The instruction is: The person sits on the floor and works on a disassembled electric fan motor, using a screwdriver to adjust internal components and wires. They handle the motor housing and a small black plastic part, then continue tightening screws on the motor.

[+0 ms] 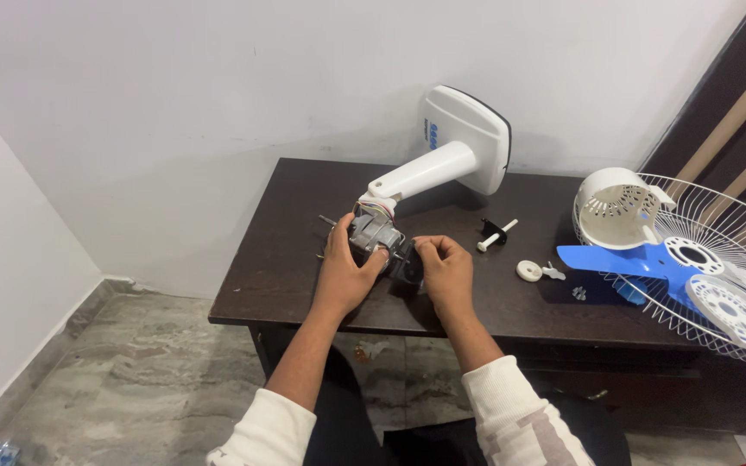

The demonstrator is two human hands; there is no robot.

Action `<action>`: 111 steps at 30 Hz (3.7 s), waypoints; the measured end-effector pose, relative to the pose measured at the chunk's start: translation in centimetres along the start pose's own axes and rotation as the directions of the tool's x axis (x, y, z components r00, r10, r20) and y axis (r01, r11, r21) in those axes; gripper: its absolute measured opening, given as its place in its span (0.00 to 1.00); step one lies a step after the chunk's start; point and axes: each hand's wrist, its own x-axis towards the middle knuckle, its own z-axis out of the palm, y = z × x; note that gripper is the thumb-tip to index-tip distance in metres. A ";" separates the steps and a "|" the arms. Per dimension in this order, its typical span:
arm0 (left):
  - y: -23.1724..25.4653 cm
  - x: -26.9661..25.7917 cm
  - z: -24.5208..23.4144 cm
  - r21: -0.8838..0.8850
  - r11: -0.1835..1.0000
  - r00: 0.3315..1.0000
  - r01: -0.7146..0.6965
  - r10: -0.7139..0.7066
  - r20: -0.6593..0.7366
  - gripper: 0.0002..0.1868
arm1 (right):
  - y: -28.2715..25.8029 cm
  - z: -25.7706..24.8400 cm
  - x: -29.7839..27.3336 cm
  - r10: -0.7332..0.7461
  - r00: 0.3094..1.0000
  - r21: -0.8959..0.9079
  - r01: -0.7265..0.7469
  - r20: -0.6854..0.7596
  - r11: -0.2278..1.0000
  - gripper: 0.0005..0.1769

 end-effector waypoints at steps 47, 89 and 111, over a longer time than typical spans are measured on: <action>0.5 0.2 -0.3 -0.007 1.000 1.000 -0.015 0.015 0.002 0.44 | 4.3 -3.4 3.0 0.317 0.948 0.788 -0.206 0.015 0.580 0.11; 0.7 0.3 -0.3 0.015 1.000 1.000 0.011 -0.011 -0.001 0.45 | 0.6 -1.3 0.2 0.071 0.984 0.050 -0.064 -0.162 0.997 0.15; 0.8 0.3 -0.6 0.075 0.993 0.995 0.093 -0.094 0.012 0.44 | -0.9 -0.9 -0.8 0.014 0.967 0.108 0.014 -0.254 0.994 0.19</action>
